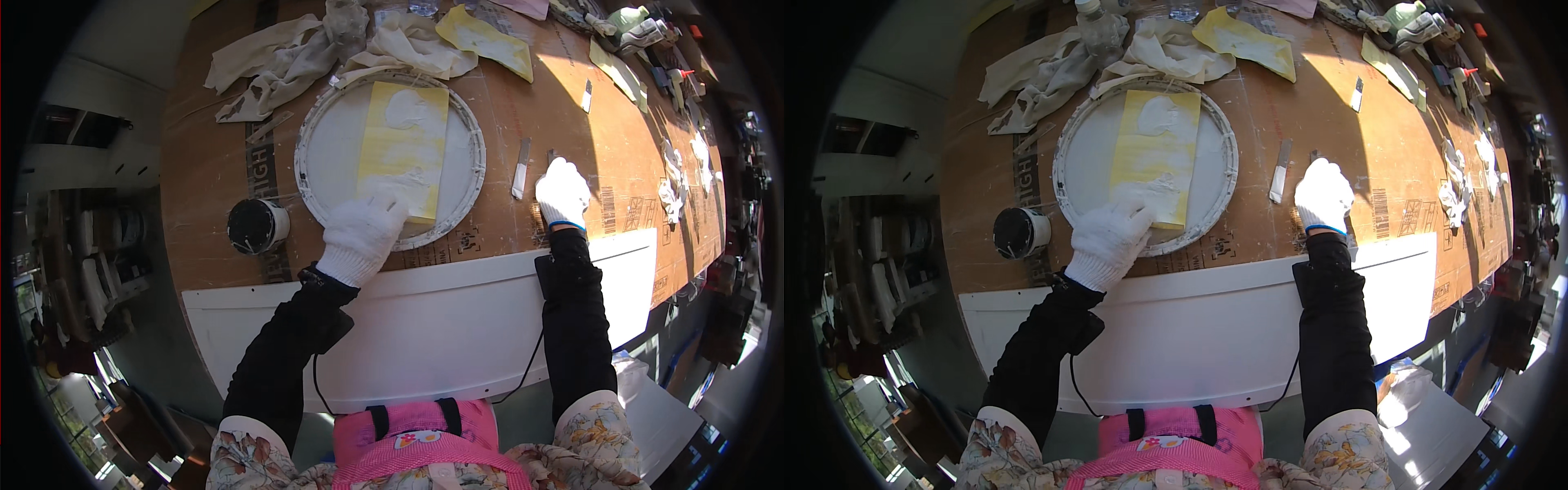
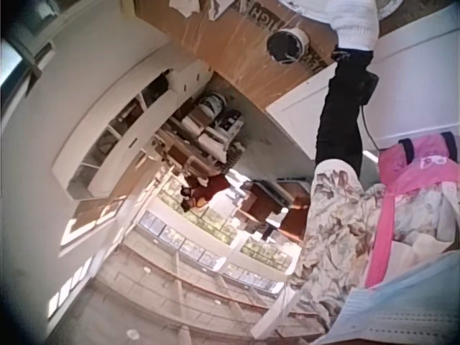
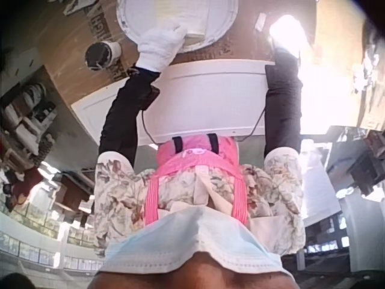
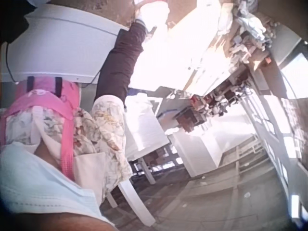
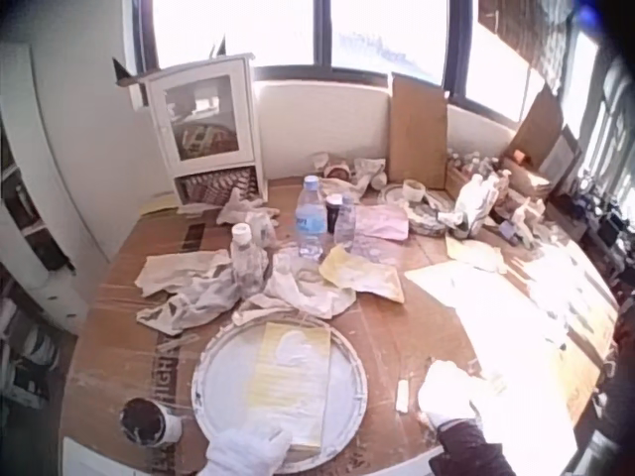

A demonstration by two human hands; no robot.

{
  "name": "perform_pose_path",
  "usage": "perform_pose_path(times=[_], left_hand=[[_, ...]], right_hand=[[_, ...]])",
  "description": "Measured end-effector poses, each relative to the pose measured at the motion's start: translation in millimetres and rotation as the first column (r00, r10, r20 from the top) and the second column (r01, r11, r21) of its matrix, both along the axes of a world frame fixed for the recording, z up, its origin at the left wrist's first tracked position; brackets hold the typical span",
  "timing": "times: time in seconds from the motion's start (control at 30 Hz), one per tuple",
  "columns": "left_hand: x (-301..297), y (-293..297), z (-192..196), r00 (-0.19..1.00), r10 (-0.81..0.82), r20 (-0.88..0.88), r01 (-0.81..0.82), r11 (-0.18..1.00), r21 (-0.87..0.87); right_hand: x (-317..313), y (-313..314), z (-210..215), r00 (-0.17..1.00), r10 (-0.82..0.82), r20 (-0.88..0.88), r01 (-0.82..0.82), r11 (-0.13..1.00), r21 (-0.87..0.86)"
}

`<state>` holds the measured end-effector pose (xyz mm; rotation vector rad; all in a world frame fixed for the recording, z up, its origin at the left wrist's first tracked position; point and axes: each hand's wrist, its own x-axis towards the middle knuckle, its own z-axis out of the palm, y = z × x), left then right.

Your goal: Applying filler to small holes in a wooden panel, sanding it smooth, and cleaning the surface with a cloth and liquid.

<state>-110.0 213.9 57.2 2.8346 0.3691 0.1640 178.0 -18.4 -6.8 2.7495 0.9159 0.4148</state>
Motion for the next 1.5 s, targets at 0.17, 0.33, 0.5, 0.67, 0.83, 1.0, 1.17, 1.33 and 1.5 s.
perform_pose_path(times=[0.17, 0.33, 0.5, 0.67, 0.83, 1.0, 1.17, 1.33, 1.5], left_hand=[[-11, 13, 0, 0.984, -0.071, 0.164, 0.058, 0.995, 0.082], [-72, 33, 11, 0.985, 0.011, 0.174, -0.012, 1.0, 0.005], [-94, 37, -15, 0.951, 0.038, 0.305, -0.019, 0.998, -0.066], [-93, 28, -41, 0.909, 0.152, 0.388, -0.059, 0.969, -0.242], [-94, 29, -45, 0.933, 0.134, 0.334, -0.041, 0.962, -0.27], [-93, 30, -44, 0.933, 0.139, 0.332, -0.048, 0.962, -0.269], [-91, 29, -43, 0.933, 0.14, 0.333, -0.051, 0.964, -0.262], [-90, 29, -43, 0.932, 0.133, 0.336, -0.046, 0.966, -0.255], [-90, 29, -44, 0.929, 0.136, 0.344, -0.046, 0.965, -0.257]], right_hand=[[-5, -4, -7, 0.968, 0.079, 0.239, -0.054, 0.993, -0.109], [-14, -18, 2, 0.939, 0.206, 0.274, -0.135, 0.957, -0.256], [-24, 7, 41, 0.971, 0.239, 0.023, -0.239, 0.947, 0.216], [-90, 63, 69, 0.71, 0.632, -0.31, -0.308, 0.675, 0.671], [-129, 96, 60, 0.643, 0.734, -0.218, -0.506, 0.621, 0.598], [-129, 93, 49, 0.645, 0.742, -0.185, -0.508, 0.597, 0.621], [-130, 95, 42, 0.669, 0.724, -0.169, -0.503, 0.608, 0.614], [-129, 96, 39, 0.68, 0.715, -0.162, -0.498, 0.613, 0.614], [-127, 96, 36, 0.671, 0.717, -0.186, -0.474, 0.609, 0.636]])
